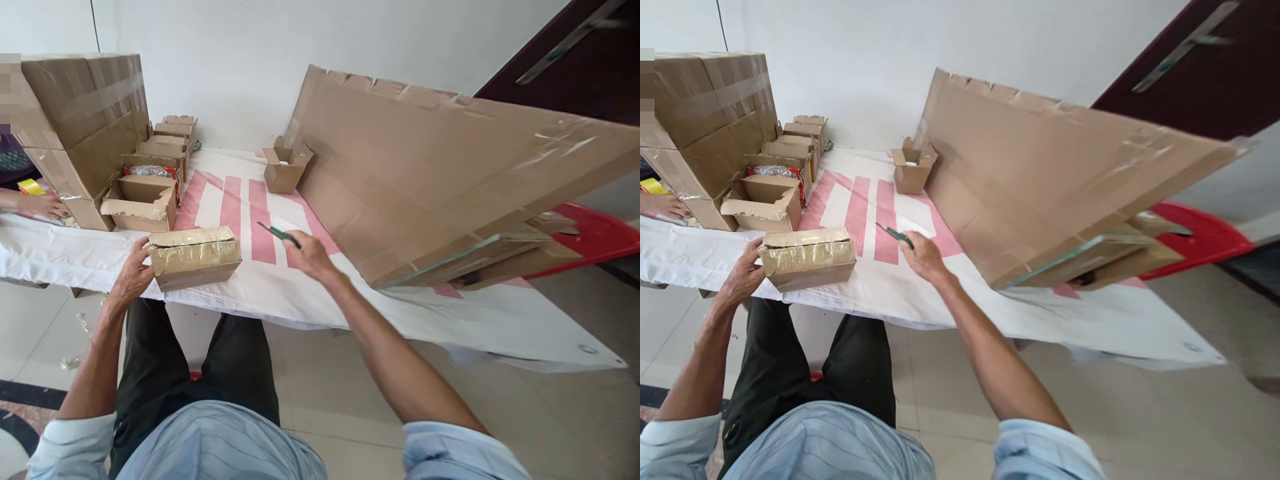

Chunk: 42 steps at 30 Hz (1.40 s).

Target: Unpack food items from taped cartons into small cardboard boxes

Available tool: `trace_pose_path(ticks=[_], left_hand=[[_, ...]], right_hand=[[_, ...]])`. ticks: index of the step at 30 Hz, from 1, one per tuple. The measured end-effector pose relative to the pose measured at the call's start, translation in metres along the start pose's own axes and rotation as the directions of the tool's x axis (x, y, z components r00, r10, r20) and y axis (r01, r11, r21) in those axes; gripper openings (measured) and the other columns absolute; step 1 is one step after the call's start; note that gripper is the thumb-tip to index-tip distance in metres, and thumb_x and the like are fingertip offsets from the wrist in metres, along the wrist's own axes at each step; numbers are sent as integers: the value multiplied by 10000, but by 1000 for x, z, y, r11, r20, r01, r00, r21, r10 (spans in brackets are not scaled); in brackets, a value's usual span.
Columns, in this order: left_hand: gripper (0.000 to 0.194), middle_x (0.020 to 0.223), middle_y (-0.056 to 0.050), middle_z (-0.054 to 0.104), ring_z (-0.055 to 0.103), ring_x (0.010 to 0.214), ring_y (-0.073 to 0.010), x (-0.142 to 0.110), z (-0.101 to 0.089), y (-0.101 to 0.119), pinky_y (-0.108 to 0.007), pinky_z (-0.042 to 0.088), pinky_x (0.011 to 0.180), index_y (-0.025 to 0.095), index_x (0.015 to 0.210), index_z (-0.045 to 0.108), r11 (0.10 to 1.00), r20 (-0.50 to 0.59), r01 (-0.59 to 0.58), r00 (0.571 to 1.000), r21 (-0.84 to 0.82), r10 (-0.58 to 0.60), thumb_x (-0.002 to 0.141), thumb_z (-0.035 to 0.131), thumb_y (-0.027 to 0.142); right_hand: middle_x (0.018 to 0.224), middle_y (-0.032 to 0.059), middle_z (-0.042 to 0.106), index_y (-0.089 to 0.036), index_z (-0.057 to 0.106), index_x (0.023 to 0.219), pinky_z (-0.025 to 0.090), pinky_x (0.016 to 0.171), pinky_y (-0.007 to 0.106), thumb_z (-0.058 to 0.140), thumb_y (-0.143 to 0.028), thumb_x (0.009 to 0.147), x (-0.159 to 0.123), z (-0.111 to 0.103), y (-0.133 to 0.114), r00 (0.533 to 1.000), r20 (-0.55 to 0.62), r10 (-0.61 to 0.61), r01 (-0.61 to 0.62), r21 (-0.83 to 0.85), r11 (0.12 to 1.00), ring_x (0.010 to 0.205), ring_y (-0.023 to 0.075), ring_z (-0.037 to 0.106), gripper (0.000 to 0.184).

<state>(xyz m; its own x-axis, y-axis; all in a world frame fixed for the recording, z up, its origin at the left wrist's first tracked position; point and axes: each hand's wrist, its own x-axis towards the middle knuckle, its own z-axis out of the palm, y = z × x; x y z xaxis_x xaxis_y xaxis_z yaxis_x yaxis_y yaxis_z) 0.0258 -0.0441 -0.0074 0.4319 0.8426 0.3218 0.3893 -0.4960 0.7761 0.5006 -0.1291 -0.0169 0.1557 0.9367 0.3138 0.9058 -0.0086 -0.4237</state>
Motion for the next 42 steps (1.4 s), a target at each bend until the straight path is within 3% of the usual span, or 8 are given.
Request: trace_pose_path(ticks=[4, 8, 11, 14, 20, 27, 34, 42], left_hand=[[479, 1720, -143, 537, 495, 1645, -421, -1, -8, 3, -391, 735, 940, 262, 1283, 841, 1000, 43, 5, 999, -23, -4, 997, 772, 641], [636, 1744, -143, 526, 513, 1644, -442, -2, -14, -4, -436, 733, 987, 292, 1323, 850, 997, 47, 23, 999, -68, -20, 921, 831, 785], [728, 1781, -150, 498, 555, 1612, -461, -1, -16, -7, -497, 725, 1038, 296, 1356, 850, 997, 45, 52, 998, -61, -49, 862, 870, 831], [765, 1820, -149, 453, 542, 1630, -465, 2, -15, -5, -538, 702, 1093, 300, 1408, 828, 997, 62, 67, 996, -38, -65, 853, 885, 824], [845, 1794, -133, 483, 539, 1620, -466, 3, -20, 1, -519, 696, 1086, 327, 1533, 749, 999, 105, 45, 994, -17, -43, 853, 889, 809], [1251, 1798, -167, 490, 416, 1705, -496, -8, -44, -15, -662, 338, 1431, 283, 1752, 535, 994, 16, 7, 1000, 112, -9, 726, 954, 864], [1372, 1792, -192, 491, 418, 1698, -517, 0, -44, -18, -684, 338, 1426, 236, 1769, 497, 979, 21, 84, 996, 185, -89, 676, 894, 964], [1182, 1657, -149, 612, 527, 1598, -560, 23, -44, -49, -764, 430, 1355, 318, 1677, 608, 982, -77, 84, 994, 167, -72, 687, 925, 881]], right_hand=[[1240, 197, 800, -141, 762, 1335, 570, 977, 419, 551, -260, 1087, -27, 68, -5, 991, 52, 126, -119, -118, 986, 1179, 338, 713, 347], [1301, 218, 756, -137, 750, 1332, 547, 1045, 452, 553, -235, 1098, -39, 99, -12, 985, 92, 147, -128, -190, 973, 1204, 357, 662, 321], [1308, 229, 735, -144, 760, 1297, 537, 1083, 491, 561, -240, 1081, -34, 102, -19, 989, 67, 129, -119, -133, 984, 1228, 377, 633, 308], [1369, 211, 728, -165, 742, 1359, 563, 1096, 497, 529, -258, 1073, -24, 102, -36, 995, 9, 95, -95, 182, 979, 1256, 352, 652, 369], [1431, 140, 771, -224, 683, 1496, 616, 1089, 434, 505, -400, 1081, -25, 104, -98, 998, 68, 2, -49, 704, 709, 1291, 291, 725, 484], [1528, 174, 739, -207, 656, 1507, 585, 1171, 416, 512, -502, 1141, -46, 116, -133, 994, 70, -87, 6, 748, 663, 1382, 279, 713, 492], [1459, 130, 764, -260, 724, 1425, 651, 1045, 428, 570, -457, 1095, -38, 123, -131, 999, 32, -15, -16, 810, 587, 1280, 282, 742, 414], [1409, 142, 748, -249, 699, 1385, 658, 1022, 427, 567, -464, 1115, -13, 102, -138, 982, -181, 44, 104, 729, 677, 1253, 279, 737, 371]])
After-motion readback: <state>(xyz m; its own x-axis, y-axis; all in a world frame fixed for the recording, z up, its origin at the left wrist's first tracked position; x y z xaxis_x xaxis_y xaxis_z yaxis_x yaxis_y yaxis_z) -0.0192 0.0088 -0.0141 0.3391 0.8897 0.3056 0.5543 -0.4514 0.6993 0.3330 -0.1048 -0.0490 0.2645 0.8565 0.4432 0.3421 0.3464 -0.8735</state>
